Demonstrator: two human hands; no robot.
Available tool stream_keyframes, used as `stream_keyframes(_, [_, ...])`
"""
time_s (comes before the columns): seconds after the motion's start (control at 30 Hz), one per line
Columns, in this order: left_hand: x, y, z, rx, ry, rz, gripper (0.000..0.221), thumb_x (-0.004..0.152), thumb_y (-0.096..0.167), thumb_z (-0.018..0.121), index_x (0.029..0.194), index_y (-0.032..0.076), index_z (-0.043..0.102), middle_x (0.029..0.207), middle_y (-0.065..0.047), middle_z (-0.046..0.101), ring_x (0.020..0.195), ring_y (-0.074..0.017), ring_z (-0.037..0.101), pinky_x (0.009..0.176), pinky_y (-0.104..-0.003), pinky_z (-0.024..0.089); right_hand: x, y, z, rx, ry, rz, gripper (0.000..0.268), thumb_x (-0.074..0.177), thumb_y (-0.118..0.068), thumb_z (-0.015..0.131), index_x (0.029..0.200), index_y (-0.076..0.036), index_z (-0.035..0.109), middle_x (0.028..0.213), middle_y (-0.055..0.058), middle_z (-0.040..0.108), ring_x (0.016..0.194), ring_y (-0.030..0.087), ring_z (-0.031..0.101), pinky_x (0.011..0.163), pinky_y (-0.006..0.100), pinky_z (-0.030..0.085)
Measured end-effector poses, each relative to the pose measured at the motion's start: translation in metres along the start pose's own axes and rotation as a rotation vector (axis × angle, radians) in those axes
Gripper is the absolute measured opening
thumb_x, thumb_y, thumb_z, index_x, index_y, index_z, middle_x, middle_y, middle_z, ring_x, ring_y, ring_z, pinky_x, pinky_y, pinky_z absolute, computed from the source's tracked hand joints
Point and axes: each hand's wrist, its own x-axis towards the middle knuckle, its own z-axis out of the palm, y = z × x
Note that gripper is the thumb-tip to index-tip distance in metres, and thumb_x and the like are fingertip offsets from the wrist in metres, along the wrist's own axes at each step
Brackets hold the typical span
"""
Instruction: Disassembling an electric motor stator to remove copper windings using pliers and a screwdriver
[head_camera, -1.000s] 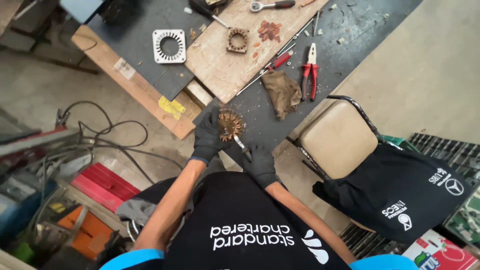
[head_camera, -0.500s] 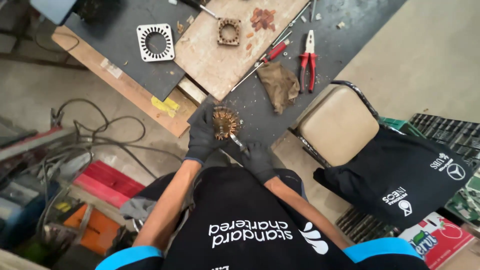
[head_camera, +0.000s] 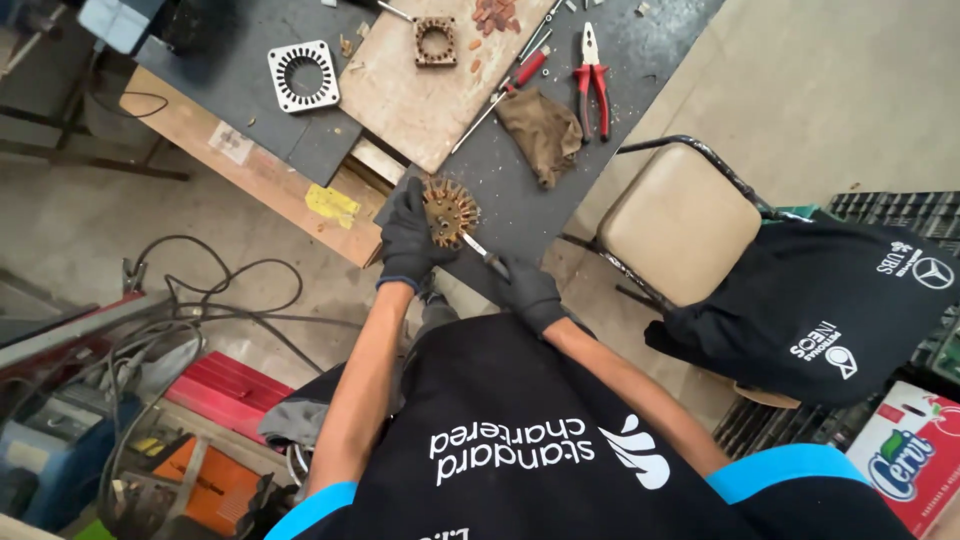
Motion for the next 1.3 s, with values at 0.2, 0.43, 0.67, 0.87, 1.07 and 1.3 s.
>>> stream_keyframes(0.2, [-0.006, 0.004, -0.005, 0.006, 0.037, 0.038, 0.152, 0.052, 0.049, 0.100, 0.166, 0.016, 0.004, 0.154, -0.023, 0.037, 0.134, -0.0424, 0.054, 0.112, -0.053, 0.048, -0.003, -0.003, -0.002, 0.083, 0.016, -0.018, 0.055, 0.100, -0.052, 0.043, 0.148, -0.025, 0.046, 0.140, 0.011, 0.063, 0.125, 0.039, 0.062, 0.104, 0.053, 0.051])
stream_keyframes(0.43, [-0.002, -0.002, 0.001, 0.032, 0.035, 0.055, 0.154, 0.050, 0.054, 0.098, 0.166, 0.013, 0.005, 0.153, -0.022, 0.038, 0.129, -0.0422, 0.059, 0.109, -0.052, 0.051, 0.012, 0.015, 0.022, 0.041, 0.025, 0.007, 0.062, 0.095, -0.061, 0.045, 0.150, -0.033, 0.043, 0.142, 0.008, 0.062, 0.126, 0.035, 0.062, 0.107, 0.050, 0.051])
stream_keyframes(0.67, [-0.006, 0.004, -0.009, 0.015, 0.008, 0.040, 0.155, 0.048, 0.056, 0.098, 0.165, 0.014, 0.005, 0.153, -0.022, 0.038, 0.129, -0.0419, 0.058, 0.109, -0.053, 0.051, 0.008, 0.017, 0.024, 0.019, 0.045, -0.015, 0.057, 0.095, -0.059, 0.046, 0.144, -0.030, 0.047, 0.135, 0.009, 0.066, 0.117, 0.037, 0.067, 0.100, 0.053, 0.055])
stream_keyframes(0.87, [-0.007, 0.007, -0.016, -0.037, 0.003, 0.056, 0.154, 0.050, 0.054, 0.097, 0.165, 0.012, 0.004, 0.153, -0.023, 0.038, 0.131, -0.0453, 0.056, 0.109, -0.055, 0.050, 0.021, 0.019, 0.030, -0.033, 0.138, -0.058, 0.055, 0.092, -0.060, 0.051, 0.137, -0.029, 0.052, 0.129, 0.007, 0.068, 0.110, 0.038, 0.070, 0.094, 0.053, 0.058])
stream_keyframes(1.07, [0.006, -0.004, -0.001, -0.031, 0.005, 0.049, 0.155, 0.048, 0.062, 0.095, 0.165, 0.014, 0.007, 0.152, -0.020, 0.038, 0.132, -0.0428, 0.056, 0.107, -0.054, 0.052, 0.020, 0.010, 0.010, -0.025, 0.180, -0.076, 0.048, 0.087, -0.060, 0.056, 0.121, -0.026, 0.061, 0.115, 0.008, 0.067, 0.098, 0.040, 0.071, 0.083, 0.054, 0.061])
stream_keyframes(1.3, [0.012, -0.014, 0.006, -0.020, 0.111, 0.157, 0.150, 0.050, 0.074, 0.088, 0.164, 0.005, 0.019, 0.154, -0.026, 0.037, 0.141, -0.0467, 0.044, 0.113, -0.051, 0.048, 0.061, 0.063, 0.082, -0.149, 0.431, -0.445, 0.035, 0.089, -0.045, 0.069, 0.115, -0.022, 0.068, 0.109, 0.014, 0.063, 0.101, 0.043, 0.065, 0.076, 0.052, 0.059])
